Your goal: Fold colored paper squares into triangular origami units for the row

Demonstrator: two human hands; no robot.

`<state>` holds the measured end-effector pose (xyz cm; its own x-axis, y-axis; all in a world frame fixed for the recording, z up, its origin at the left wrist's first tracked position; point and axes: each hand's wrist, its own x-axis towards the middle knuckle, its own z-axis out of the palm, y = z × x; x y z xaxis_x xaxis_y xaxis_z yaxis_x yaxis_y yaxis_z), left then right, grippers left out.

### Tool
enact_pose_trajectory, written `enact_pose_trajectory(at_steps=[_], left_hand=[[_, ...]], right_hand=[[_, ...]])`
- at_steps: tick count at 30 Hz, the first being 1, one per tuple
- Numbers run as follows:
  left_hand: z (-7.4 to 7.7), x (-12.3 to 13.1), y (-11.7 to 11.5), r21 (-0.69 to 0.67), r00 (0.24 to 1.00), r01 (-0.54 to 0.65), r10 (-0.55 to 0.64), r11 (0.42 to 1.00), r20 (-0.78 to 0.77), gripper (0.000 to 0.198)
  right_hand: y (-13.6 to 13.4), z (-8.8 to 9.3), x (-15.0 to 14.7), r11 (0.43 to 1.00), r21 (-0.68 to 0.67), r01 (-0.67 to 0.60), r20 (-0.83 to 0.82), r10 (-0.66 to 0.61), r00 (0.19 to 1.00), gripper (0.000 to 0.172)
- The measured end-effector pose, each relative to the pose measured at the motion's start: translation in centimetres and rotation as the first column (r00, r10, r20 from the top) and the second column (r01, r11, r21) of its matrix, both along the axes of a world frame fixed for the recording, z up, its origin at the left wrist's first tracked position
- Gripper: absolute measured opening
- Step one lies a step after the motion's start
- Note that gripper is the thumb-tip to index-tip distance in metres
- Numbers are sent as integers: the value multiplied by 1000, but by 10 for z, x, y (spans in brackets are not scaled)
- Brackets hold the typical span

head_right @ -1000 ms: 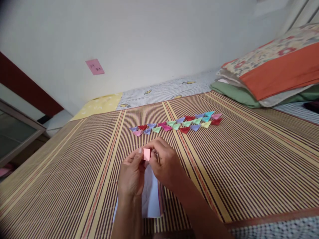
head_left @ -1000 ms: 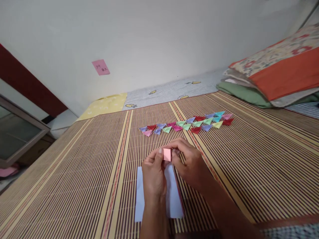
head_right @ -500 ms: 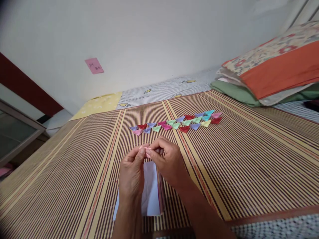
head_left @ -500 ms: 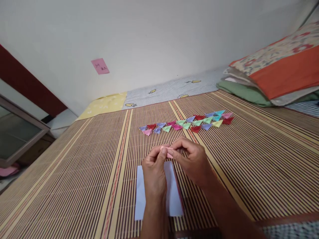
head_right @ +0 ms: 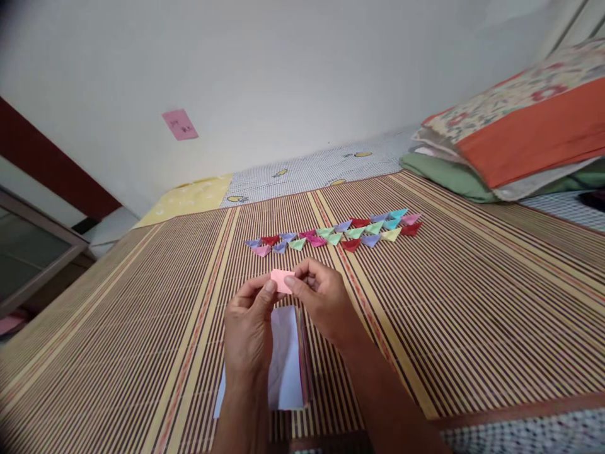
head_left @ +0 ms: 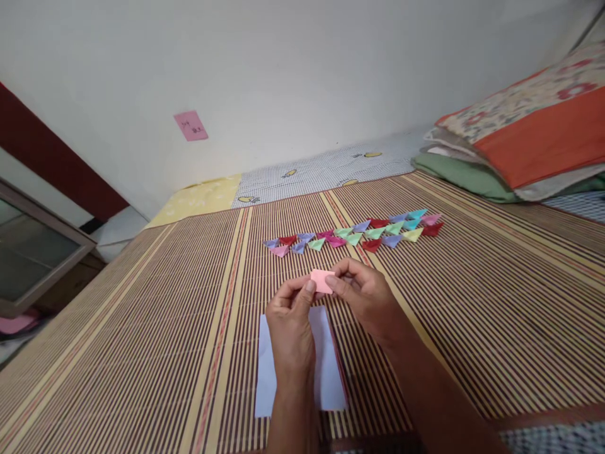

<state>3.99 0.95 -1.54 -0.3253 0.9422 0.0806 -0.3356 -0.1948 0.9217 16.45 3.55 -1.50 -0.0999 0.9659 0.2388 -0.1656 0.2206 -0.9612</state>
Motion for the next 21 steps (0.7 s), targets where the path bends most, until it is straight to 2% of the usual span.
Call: enact_pose_trajectory(at_steps=[4,7,11,15,17,19,21], left_hand=[[-1,0,0,-11,1000,-14,14,1000,-14,12],[1,1,-1,-24,998,-24,22,999,-66,13],[3,2,-2,-39,994,-15,11,999,-106,17],[1,4,-2,-51,996,1,-6,999,-89,19],[0,4,0,-45,999,2,-4,999,-47,19],[0,4,1,-26,999,-16,17,1000,31,20],[0,2,3,-3,993,-48,49,999,105,23]], right_hand=[[0,3,3,993,100,56,86,-65,994,16],[-3,7,3,968,225,115,191,-159,969,15],[-6,9,2,858,485,170,355,-371,858,17],[-5,4,-1,795,577,188,384,-467,797,17],[-5,4,-2,808,559,189,379,-452,808,17],[-7,7,-3,885,441,151,380,-337,861,15],[-8,9,-3,960,272,60,370,-163,914,16]])
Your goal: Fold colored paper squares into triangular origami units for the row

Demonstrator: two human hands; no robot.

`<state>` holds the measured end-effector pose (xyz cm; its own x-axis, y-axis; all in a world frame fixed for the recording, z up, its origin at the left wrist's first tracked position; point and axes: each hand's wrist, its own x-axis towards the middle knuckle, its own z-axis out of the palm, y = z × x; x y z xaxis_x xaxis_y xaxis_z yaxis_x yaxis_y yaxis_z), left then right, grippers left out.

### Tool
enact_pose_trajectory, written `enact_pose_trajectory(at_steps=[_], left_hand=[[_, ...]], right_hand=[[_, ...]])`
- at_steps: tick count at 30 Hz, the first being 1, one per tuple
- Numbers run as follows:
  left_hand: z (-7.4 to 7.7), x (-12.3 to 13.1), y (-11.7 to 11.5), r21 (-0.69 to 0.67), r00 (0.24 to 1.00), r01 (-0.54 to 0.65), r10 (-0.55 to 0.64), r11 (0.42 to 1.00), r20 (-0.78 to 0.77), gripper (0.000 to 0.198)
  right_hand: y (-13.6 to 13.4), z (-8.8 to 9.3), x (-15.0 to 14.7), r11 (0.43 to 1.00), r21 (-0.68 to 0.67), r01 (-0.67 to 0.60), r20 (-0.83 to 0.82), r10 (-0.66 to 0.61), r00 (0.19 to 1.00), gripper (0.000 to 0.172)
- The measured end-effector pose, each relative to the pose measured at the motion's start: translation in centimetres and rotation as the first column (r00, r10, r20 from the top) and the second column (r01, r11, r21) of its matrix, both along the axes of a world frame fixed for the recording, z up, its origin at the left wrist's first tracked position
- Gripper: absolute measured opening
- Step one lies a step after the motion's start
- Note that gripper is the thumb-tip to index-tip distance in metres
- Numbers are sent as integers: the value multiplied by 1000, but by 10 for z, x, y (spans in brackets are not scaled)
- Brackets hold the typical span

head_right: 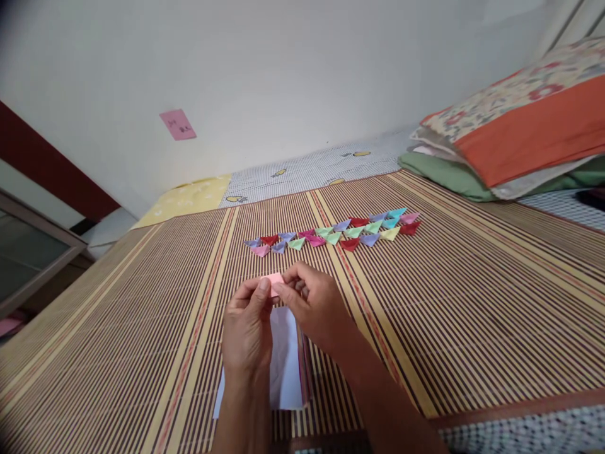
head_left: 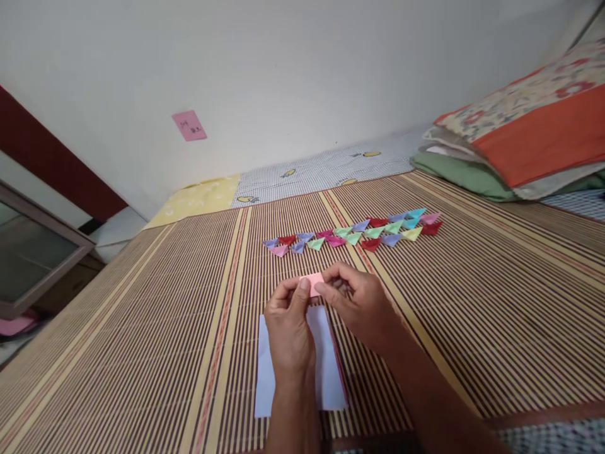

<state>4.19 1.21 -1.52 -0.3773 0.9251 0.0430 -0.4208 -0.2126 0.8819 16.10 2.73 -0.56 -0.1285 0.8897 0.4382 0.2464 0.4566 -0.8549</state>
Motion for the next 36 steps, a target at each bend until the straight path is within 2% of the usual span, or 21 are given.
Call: enact_pose_trajectory(at_steps=[2,8,10,13,15,17,20,22,26,28,33,36], left_hand=[[1,-2,1,18,999,-22,21,1000,46,25],[3,-5,0,63,988,70,-78,996,133,25],[3,-5,0,76,989,79,-88,994,118,24],[3,-7,0,93,996,84,-86,992,24,21],[5,-9,-1,108,998,70,-70,992,-3,19],[8,-11,-2,118,995,73,-81,990,60,19],[12,-13,-3,99,963,142,-161,985,216,22],[13,-13,-3,74,935,177,-191,981,297,23],[13,-14,-1,34,897,215,-211,976,389,27],[12,-13,0,23,890,223,-213,975,403,27],[12,-11,-2,15,907,169,-162,985,388,25],[13,-11,-3,34,920,175,-176,984,350,26]], right_hand=[[-1,1,0,989,-109,-104,-65,97,993,19],[0,-1,2,942,-196,-270,-270,213,939,21],[-2,1,1,957,-169,-236,-241,192,951,21],[-6,5,-4,999,12,-44,-54,45,998,22],[-9,7,-8,985,167,41,54,-50,997,23],[-11,9,-11,973,225,43,74,-61,995,22],[-13,12,-10,995,89,-53,-21,55,998,11],[-13,15,-6,988,-32,-154,-103,150,983,6],[-15,19,0,953,-108,-285,-196,260,945,12],[-15,19,0,952,-101,-289,-212,263,941,12],[-15,19,-2,982,-43,-185,-118,179,977,14],[-14,18,-2,986,-48,-157,-109,151,982,17]])
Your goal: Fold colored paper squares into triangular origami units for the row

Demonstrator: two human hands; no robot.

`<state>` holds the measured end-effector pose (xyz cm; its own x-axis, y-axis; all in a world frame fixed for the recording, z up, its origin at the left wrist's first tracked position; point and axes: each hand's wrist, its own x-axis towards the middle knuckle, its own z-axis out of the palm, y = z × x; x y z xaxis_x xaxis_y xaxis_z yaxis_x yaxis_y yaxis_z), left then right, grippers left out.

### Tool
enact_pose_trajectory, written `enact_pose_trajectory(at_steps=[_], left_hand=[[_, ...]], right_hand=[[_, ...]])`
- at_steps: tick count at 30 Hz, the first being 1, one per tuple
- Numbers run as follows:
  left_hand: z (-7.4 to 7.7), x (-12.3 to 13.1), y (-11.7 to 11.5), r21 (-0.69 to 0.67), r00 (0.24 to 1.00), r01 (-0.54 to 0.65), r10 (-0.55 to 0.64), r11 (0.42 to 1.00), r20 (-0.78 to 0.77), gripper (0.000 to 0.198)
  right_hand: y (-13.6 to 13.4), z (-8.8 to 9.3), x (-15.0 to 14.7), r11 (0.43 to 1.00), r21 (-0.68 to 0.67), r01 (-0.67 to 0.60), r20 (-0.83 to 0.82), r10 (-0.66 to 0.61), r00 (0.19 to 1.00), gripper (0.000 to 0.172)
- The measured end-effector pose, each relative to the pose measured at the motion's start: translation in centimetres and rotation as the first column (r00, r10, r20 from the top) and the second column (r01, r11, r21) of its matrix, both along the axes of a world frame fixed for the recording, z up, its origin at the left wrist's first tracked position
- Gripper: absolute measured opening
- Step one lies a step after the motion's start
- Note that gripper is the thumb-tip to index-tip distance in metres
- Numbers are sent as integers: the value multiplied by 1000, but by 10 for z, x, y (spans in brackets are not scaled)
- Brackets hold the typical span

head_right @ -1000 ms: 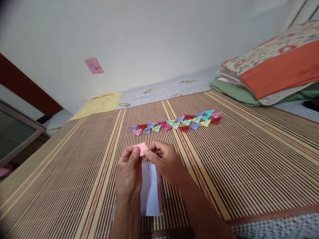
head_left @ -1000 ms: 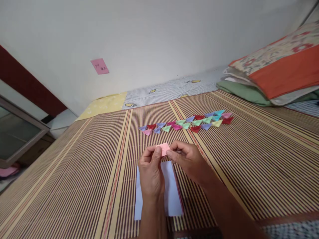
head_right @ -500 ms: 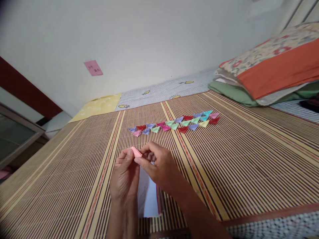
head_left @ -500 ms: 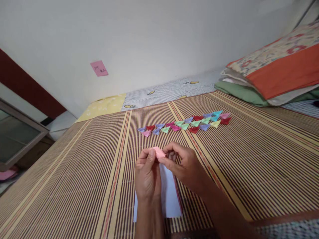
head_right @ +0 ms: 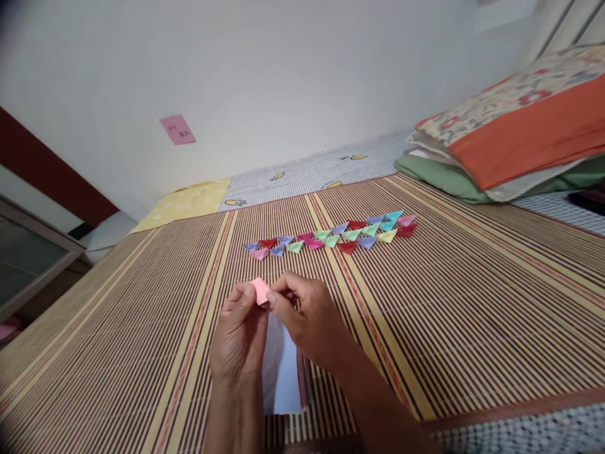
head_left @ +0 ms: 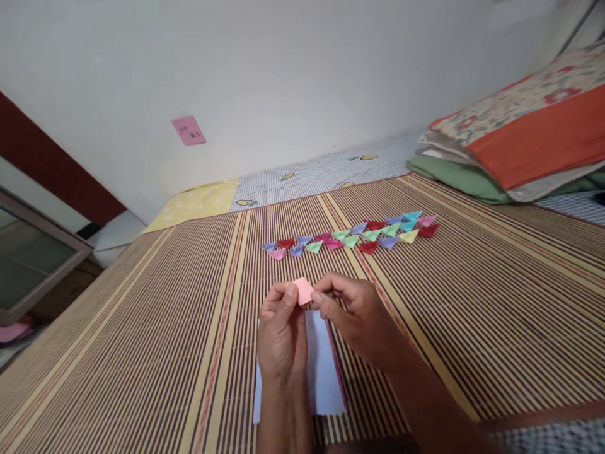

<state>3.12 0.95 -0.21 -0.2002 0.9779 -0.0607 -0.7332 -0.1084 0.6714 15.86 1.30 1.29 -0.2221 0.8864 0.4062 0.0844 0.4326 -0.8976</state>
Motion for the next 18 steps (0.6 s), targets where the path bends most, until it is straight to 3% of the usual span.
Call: enact_pose_trajectory(at_steps=[4,8,13,18], left_hand=[[0,-1,-1,55,995,1,4,998,-96,25],[-1,-2,-4,99,961,-66,90,993,-262,20],[-1,-4,-9,183,873,-34,119,982,-474,10],[0,-6,-11,208,838,37,83,977,-540,9]], right_hand=[[1,-2,0,997,46,58,12,-58,998,19],[1,0,2,981,166,98,87,-113,990,18],[0,4,5,998,63,16,64,-20,998,23],[1,2,9,999,37,-33,-23,34,999,33]])
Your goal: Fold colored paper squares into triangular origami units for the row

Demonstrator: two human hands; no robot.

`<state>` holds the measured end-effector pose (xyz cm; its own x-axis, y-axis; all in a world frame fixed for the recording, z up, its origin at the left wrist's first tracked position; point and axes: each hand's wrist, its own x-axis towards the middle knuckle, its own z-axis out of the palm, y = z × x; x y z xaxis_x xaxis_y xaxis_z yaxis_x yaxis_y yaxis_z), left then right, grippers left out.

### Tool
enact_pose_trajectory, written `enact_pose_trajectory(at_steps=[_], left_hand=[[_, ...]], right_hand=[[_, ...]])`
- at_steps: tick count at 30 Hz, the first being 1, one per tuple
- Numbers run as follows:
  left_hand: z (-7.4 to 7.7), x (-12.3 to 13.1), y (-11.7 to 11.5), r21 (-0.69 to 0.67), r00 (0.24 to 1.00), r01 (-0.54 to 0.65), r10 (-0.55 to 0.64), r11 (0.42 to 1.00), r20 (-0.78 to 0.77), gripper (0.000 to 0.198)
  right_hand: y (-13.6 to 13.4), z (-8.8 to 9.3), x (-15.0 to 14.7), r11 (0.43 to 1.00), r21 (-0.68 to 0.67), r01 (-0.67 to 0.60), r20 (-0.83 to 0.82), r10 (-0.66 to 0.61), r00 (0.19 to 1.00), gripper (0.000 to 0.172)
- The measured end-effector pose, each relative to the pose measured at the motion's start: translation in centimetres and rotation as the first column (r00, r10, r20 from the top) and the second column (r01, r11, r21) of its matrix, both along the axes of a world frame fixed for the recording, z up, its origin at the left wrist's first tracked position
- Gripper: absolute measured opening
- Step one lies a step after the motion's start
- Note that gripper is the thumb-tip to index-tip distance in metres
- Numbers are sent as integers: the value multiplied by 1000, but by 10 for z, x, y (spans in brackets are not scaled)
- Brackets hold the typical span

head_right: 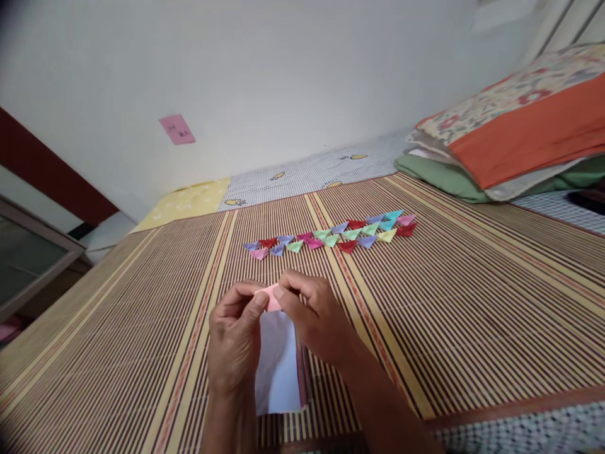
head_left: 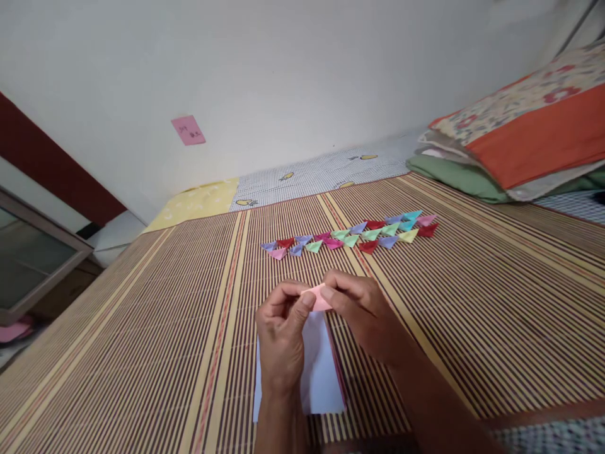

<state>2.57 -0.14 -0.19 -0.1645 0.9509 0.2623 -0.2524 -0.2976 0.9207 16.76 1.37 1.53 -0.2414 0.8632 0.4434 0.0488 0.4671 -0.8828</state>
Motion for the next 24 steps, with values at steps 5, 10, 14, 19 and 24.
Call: enact_pose_trajectory(at_steps=[5,10,14,19,24], left_hand=[[2,0,-2,-29,998,48,-49,998,-27,11],[2,2,-1,-71,996,61,-65,996,-53,14],[0,3,2,-102,996,50,-57,994,-66,21],[-4,-1,2,-129,993,115,-116,985,3,19],[-5,3,4,-172,997,73,-73,982,4,26]], right_hand=[[2,0,5,999,31,-35,-8,35,999,32],[4,-3,1,992,119,44,105,-57,993,34],[6,-9,-4,961,222,164,181,-206,962,32],[8,-12,5,999,16,-28,64,27,998,33],[14,-19,7,985,-128,-118,-17,117,993,32]])
